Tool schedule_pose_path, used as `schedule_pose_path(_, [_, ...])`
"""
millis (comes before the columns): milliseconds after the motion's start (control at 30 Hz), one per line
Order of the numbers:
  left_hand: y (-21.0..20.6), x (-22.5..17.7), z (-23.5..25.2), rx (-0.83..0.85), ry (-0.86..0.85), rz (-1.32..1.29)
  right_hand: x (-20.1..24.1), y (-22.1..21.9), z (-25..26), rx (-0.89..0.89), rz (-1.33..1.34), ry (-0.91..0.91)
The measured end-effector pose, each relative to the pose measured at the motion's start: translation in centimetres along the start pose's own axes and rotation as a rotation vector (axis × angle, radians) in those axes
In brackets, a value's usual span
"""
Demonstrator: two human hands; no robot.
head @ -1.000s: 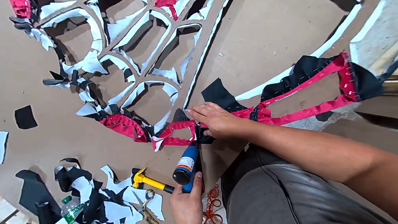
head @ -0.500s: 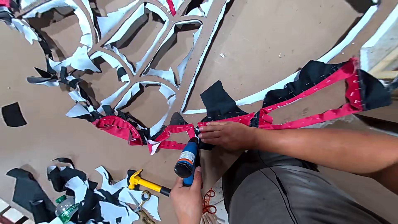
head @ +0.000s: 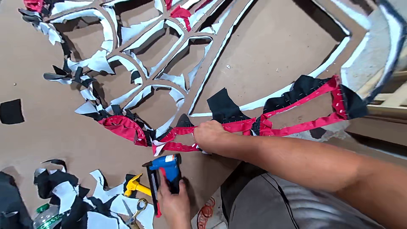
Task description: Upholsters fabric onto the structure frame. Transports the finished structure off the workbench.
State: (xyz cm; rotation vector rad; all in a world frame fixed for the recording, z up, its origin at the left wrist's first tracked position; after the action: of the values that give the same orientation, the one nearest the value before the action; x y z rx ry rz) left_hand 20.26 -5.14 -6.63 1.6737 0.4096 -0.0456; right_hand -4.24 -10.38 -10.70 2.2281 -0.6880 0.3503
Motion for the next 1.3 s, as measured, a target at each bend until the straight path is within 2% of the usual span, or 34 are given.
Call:
schedule_pose_path(67, [0.7,-2.8,0.1,-0.087,-0.214,-0.015,-0.2,-0.4,-0.1,-0.013,0.021,-0.013])
schedule_pose_path(133, [0.7,-7.2,-0.2,-0.106,-0.437,-0.078,-0.9,-1.1,0.0,-0.074,0.020,0.059])
schedule_pose_path(267, [-4.2,-12.8,0.2,0.074,-0.695,-0.138,-2.3,-3.2,-2.5,-0.315,0.003,0.345])
schedule_pose_path(333, [-6.0,-13.2,0.2,0.059,-0.750,-0.156,-3.1,-3.8,-4.7,-0.534,0.021,0.436])
schedule_pose_path(400, [-6.6,-12.8,-0.3,-0.005,-0.784,-0.186,-3.7,-3.8,-6.2,-0.653,0.069,0.447])
schedule_pose_path(500, [-6.6,-12.3,-1.4,-0.120,-0.828,-0.261,-5.7,-0.5,-7.0,-0.861,0.242,0.311])
schedule_pose_path(567, [-6.9,-12.3,-1.9,-0.190,-0.879,-0.287,-6.1,2.5,-6.5,-0.985,0.250,0.238])
schedule_pose_path(633, [-7.2,-12.5,-2.4,-0.213,-0.933,-0.267,-5.4,3.4,-4.0,-0.925,0.182,0.195])
schedule_pose_path(733, [-7.5,-12.8,-2.7,-0.121,-0.984,-0.216,-4.6,1.5,0.1,-0.756,0.011,0.188])
schedule_pose_path(833, [-5.5,-11.4,-1.8,0.048,-0.896,-0.158,-4.0,-0.2,0.4,-0.704,-0.104,0.270])
schedule_pose_path(933, [-0.6,-5.3,1.5,-0.055,-0.574,-0.077,-3.4,-1.2,-0.5,-0.626,-0.113,0.252])
schedule_pose_path(967, [0.0,-2.9,2.6,-0.061,-0.454,-0.044,-3.1,-1.4,-0.6,-0.623,-0.112,0.218])
schedule_pose_path(1033, [-0.8,0.6,3.2,0.037,-0.268,0.035,-2.8,-2.2,-0.3,-0.641,-0.104,0.152])
schedule_pose_path(1100, [-2.3,1.7,3.0,0.143,-0.175,0.110,-2.7,-2.3,0.3,-0.674,-0.088,0.122])
schedule_pose_path(1200, [-3.0,1.9,3.2,0.169,-0.063,0.134,-2.8,-2.4,0.2,-0.741,-0.101,0.177])
schedule_pose_path(1300, [-1.7,2.1,3.0,0.187,0.040,-0.043,-2.5,-2.3,-0.1,-0.752,-0.098,0.228])
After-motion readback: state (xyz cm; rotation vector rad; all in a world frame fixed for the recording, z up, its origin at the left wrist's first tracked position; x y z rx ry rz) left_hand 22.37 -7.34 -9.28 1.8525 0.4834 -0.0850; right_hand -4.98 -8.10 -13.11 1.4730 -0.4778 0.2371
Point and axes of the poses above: each hand's wrist, its own z-axis towards the middle knuckle, its own y-axis out of the back of the hand, x = y × z, the point moved 10 cm from there along z, towards the middle knuckle, and after that the axes turned 11 degrees about -x, right-handed, at the moved point
